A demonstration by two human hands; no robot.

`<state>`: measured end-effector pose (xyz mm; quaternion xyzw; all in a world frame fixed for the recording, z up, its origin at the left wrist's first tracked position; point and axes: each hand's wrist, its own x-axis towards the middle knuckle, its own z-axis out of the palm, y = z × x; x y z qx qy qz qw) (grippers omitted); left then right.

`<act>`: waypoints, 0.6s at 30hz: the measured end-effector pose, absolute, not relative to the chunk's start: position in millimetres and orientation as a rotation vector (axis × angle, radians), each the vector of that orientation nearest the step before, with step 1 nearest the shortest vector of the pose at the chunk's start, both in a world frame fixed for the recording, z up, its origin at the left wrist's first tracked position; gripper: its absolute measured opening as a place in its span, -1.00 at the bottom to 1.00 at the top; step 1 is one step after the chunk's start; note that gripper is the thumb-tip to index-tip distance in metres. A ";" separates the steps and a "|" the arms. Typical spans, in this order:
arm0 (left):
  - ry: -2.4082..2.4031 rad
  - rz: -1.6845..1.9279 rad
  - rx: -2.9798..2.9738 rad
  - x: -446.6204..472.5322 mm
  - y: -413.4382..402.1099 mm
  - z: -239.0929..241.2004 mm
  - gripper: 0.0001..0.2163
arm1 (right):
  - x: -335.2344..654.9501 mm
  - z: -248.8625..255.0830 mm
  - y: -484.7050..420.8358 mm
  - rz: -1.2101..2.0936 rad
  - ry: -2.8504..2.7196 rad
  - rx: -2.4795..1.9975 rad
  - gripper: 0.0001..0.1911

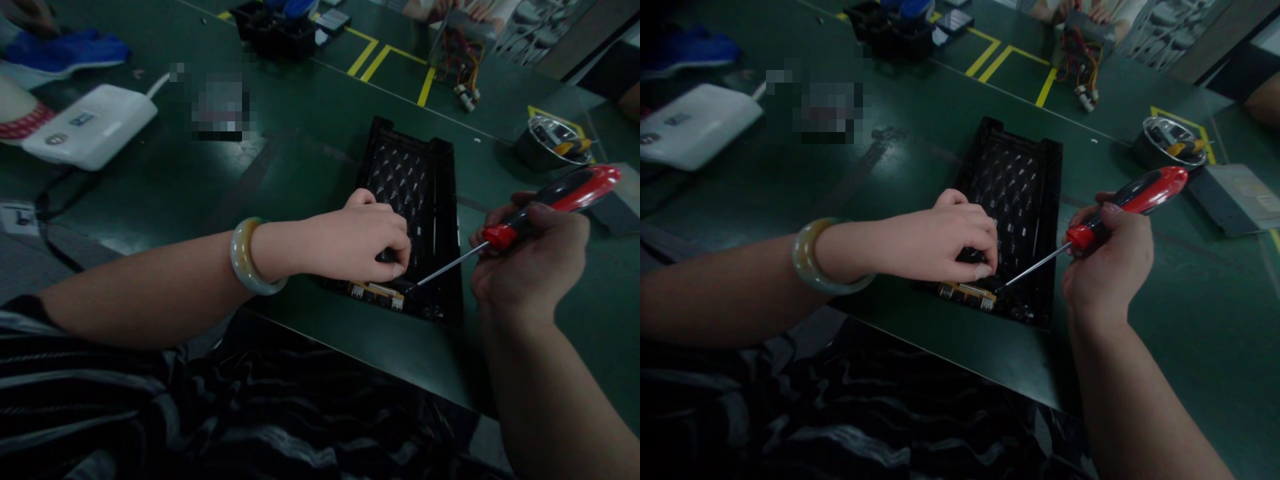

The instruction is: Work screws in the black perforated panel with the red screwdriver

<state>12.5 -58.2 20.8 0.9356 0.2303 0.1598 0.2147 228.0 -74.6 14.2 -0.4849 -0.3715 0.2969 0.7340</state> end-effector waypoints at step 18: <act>0.407 0.505 2.620 7.5 -58.0 18.6 -0.81 | 224.1 17.8 -82.1 0.591 -0.910 -1.095 -0.87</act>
